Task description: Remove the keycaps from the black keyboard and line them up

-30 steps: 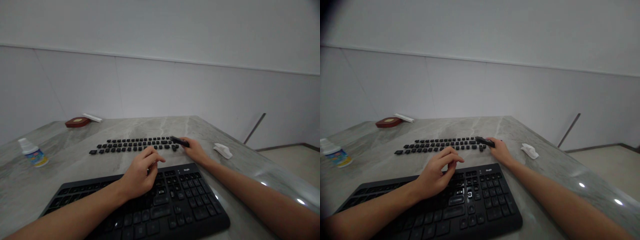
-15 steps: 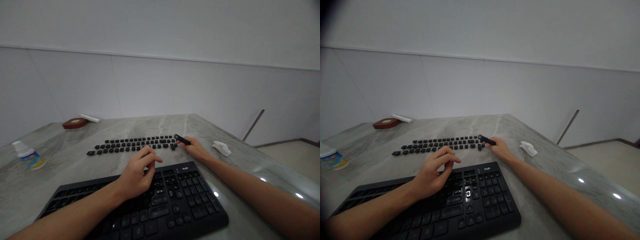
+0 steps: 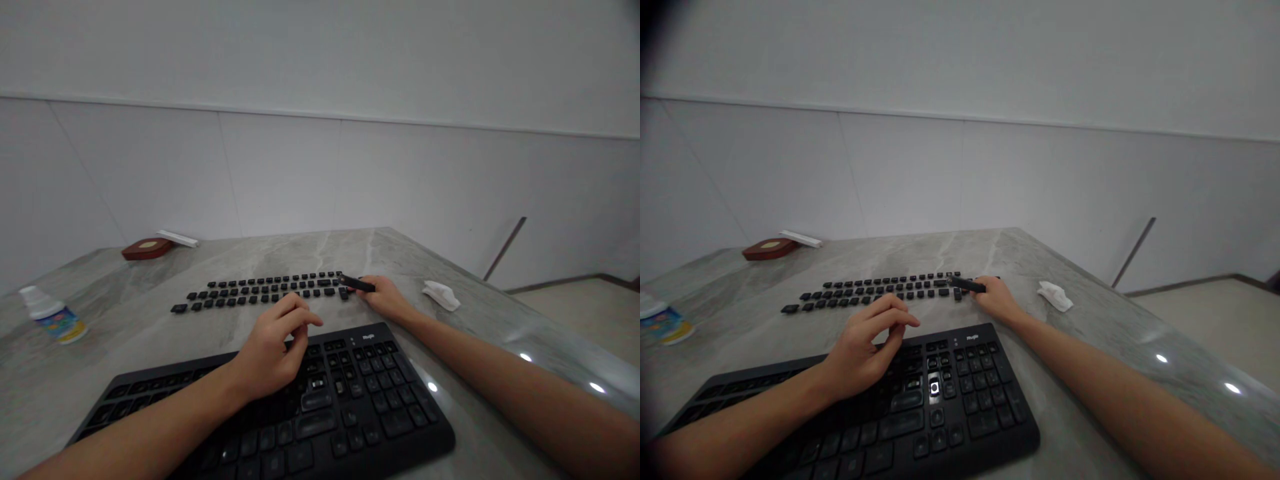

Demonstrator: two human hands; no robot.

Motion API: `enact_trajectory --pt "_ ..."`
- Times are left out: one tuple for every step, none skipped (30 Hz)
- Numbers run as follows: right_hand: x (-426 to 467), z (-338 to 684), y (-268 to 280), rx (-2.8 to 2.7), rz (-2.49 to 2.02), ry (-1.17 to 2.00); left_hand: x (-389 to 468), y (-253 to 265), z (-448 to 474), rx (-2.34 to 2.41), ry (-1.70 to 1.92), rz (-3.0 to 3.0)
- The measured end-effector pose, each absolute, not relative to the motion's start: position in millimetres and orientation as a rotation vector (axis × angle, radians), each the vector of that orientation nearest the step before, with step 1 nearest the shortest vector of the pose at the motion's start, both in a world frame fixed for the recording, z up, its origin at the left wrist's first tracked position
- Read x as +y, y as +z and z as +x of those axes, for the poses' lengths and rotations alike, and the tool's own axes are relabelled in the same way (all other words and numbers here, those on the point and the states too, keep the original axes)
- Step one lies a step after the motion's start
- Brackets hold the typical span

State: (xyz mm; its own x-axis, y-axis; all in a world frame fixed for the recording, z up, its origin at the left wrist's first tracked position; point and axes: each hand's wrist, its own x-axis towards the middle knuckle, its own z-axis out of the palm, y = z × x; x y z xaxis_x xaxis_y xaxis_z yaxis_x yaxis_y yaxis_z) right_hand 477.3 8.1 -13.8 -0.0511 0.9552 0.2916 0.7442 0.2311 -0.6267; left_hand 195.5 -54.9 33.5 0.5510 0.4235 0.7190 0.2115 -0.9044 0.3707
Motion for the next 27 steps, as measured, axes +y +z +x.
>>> enact_trajectory --pt "8 477 -14 -1.837 -1.571 0.403 -55 34 196 0.528 1.281 2.549" --pt "8 477 -14 -1.828 -1.577 0.401 -55 34 196 0.524 1.284 2.551" --pt "8 476 -14 -1.818 -1.582 0.398 -55 34 196 0.519 1.284 2.552" --pt "8 476 -13 -1.807 -1.586 0.396 -55 34 196 0.517 1.284 2.553" --pt "8 475 -13 -1.796 -1.587 0.396 -55 34 196 0.517 1.282 2.554" --pt "8 475 -13 -1.787 -1.587 0.397 -55 34 196 0.519 1.283 2.554" --pt "7 475 -13 -1.777 -1.585 0.399 -55 34 196 0.52 1.281 2.553" --pt "7 475 -13 -1.766 -1.582 0.403 -55 34 196 0.521 1.278 2.553" --pt "7 475 -13 -1.755 -1.577 0.407 -55 34 196 0.52 1.278 2.553" --pt "7 475 -13 -1.743 -1.569 0.413 -55 34 196 0.518 1.276 2.554" --pt "7 475 -13 -1.726 -1.558 0.419 -55 34 196 0.518 1.273 2.554" --pt "7 475 -13 -1.704 -1.544 0.421 -55 34 196 0.518 1.271 2.555" --pt "7 475 -12 -1.674 -1.525 0.418 -55 34 196 0.518 1.272 2.556" --pt "6 475 -10 -1.635 -1.502 0.41 -55 34 195 0.517 1.275 2.556" --pt "4 474 -7 -1.589 -1.473 0.398 -55 34 195 0.514 1.279 2.556" --pt "1 473 -3 -1.542 -1.439 0.386 -55 34 195 0.511 1.281 2.558" --pt "-4 471 2 -1.499 -1.4 0.376 -56 34 194 0.504 1.281 2.559" --pt "-12 468 7 -1.466 -1.357 0.372 -56 35 193 0.491 1.265 2.563" --pt "-22 465 12 -1.452 -1.31 0.377 -56 35 193 0.465 1.232 2.568" --pt "-34 462 17 -1.453 -1.267 0.385 -57 35 192 0.425 1.176 2.578" --pt "-47 460 20 -1.458 -1.216 0.4 -57 36 192 0.369 1.101 2.595" --pt "-62 457 21 -1.495 -1.144 0.457 -58 37 191 0.306 1.004 2.617" --pt "-77 455 22 -1.565 -1.099 0.5 -58 38 192 0.241 0.896 2.644" --pt "-91 453 22 -1.661 -1.074 0.533 -59 39 192 0.187 0.788 2.676" --pt "-104 451 22 -1.761 -1.057 0.518 -60 40 193 0.147 0.692 2.709" --pt "-114 449 23 -1.907 -1.024 0.47 -61 41 194 0.125 0.613 2.739" --pt "-121 448 24 -2.038 -0.975 0.403 -62 42 195 0.116 0.557 2.764"
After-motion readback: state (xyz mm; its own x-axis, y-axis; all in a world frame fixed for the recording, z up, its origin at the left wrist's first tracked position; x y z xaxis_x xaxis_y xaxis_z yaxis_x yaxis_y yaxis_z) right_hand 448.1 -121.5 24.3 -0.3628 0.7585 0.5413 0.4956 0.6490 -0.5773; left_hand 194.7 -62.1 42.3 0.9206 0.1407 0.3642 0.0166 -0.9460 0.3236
